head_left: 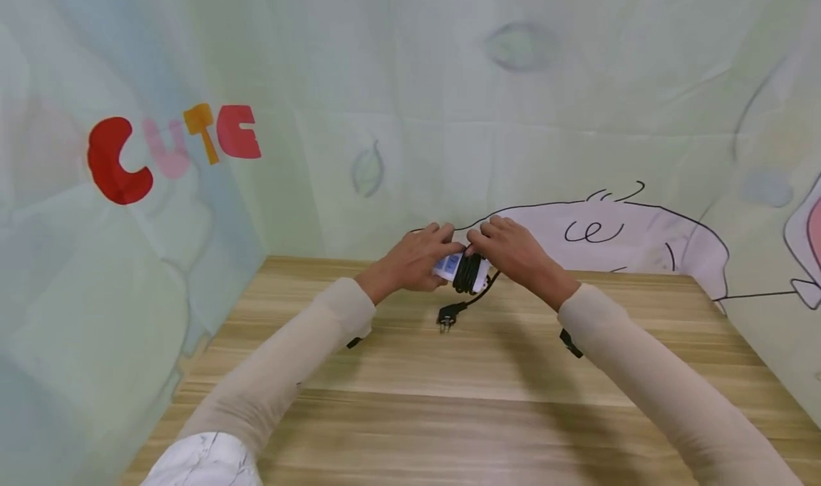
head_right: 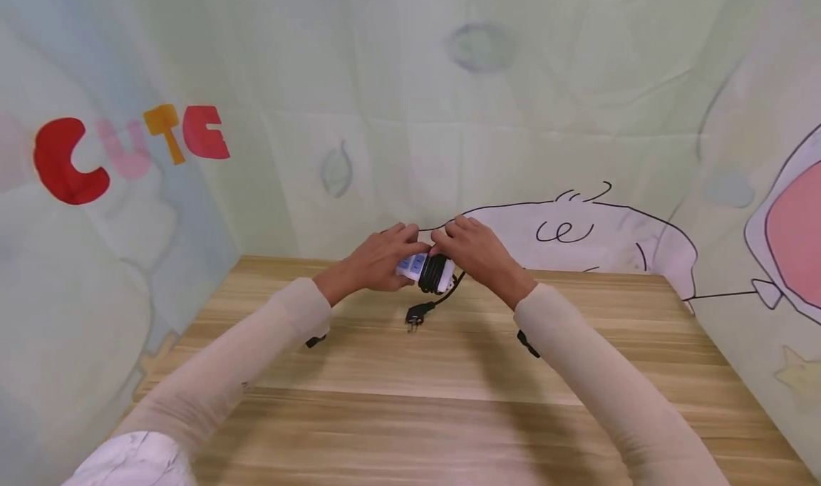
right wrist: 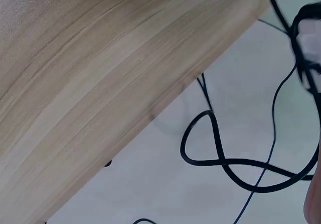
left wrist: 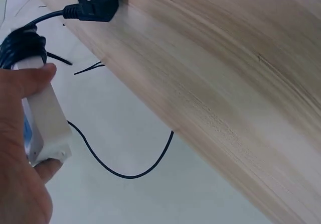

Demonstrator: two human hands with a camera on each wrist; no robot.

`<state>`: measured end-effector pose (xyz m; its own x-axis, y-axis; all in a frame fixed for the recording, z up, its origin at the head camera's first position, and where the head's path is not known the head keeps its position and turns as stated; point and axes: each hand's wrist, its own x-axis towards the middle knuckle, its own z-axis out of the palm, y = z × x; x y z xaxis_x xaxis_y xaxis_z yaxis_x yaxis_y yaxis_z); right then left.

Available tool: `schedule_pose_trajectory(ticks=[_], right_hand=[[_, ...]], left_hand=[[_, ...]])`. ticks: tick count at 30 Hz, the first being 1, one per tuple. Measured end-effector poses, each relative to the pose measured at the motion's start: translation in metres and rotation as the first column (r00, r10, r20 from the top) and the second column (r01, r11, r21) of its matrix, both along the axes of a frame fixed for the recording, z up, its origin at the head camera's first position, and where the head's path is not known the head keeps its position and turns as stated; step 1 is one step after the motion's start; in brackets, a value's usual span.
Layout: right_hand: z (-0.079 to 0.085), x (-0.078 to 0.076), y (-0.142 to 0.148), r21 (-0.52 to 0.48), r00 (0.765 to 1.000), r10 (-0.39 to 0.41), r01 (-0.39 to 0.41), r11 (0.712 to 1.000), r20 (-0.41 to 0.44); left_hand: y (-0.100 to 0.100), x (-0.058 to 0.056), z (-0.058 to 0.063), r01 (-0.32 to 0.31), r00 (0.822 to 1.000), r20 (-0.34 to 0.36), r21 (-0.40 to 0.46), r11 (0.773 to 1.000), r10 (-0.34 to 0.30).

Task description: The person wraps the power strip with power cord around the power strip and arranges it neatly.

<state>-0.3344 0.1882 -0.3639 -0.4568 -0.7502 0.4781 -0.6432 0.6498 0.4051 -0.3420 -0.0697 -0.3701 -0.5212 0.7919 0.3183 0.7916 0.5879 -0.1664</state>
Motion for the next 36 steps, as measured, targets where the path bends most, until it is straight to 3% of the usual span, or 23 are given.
schedule_pose_trajectory(ticks=[6,10,13,16,19,20,22,25,28,31,33,36], right_hand=[[-0.004,-0.004,0.011,-0.109,0.984,0.043,-0.025,0.994,0.171],[-0.007,-0.007,0.014,-0.175,0.952,0.067,-0.014,0.985,0.298],[-0.008,-0.01,0.015,-0.231,0.916,0.057,0.039,0.972,0.396],[-0.009,-0.012,0.016,-0.295,0.876,0.068,0.087,0.951,0.478],[-0.011,-0.014,0.018,-0.373,0.851,0.12,0.094,0.923,0.511],[-0.019,-0.024,0.023,-0.415,0.842,0.174,0.064,0.908,0.511],[-0.022,-0.025,0.023,-0.461,0.829,0.195,0.084,0.883,0.524],[-0.028,-0.024,0.022,-0.515,0.778,0.191,0.191,0.835,0.598],[-0.026,-0.013,0.012,-0.503,0.691,0.141,0.355,0.788,0.709],[-0.03,-0.01,0.005,-0.492,0.62,0.153,0.423,0.761,0.77],[-0.033,-0.009,0.0,-0.501,0.608,0.176,0.42,0.756,0.775],[-0.039,-0.005,-0.008,-0.533,0.608,0.231,0.38,0.756,0.76]], left_hand=[[0.0,0.007,0.0,0.079,0.988,0.127,0.096,0.992,-0.091],[0.0,0.008,-0.002,0.092,0.973,0.195,0.173,0.981,-0.125],[0.0,0.007,-0.001,0.081,0.958,0.248,0.251,0.965,-0.145],[0.0,0.006,0.001,0.07,0.947,0.276,0.326,0.943,-0.166],[0.002,0.005,0.005,0.053,0.94,0.292,0.388,0.92,-0.177],[0.002,0.005,0.005,0.043,0.938,0.298,0.404,0.914,-0.176],[0.003,0.005,0.007,0.02,0.936,0.308,0.436,0.9,-0.171],[0.005,0.006,0.01,-0.018,0.937,0.316,0.465,0.885,-0.147],[0.007,0.006,0.012,-0.062,0.946,0.31,0.475,0.878,-0.101],[0.008,0.005,0.013,-0.1,0.952,0.302,0.486,0.868,-0.059],[0.008,0.004,0.012,-0.119,0.953,0.299,0.492,0.863,-0.039],[0.008,0.001,0.01,-0.135,0.955,0.297,0.498,0.856,-0.022]])
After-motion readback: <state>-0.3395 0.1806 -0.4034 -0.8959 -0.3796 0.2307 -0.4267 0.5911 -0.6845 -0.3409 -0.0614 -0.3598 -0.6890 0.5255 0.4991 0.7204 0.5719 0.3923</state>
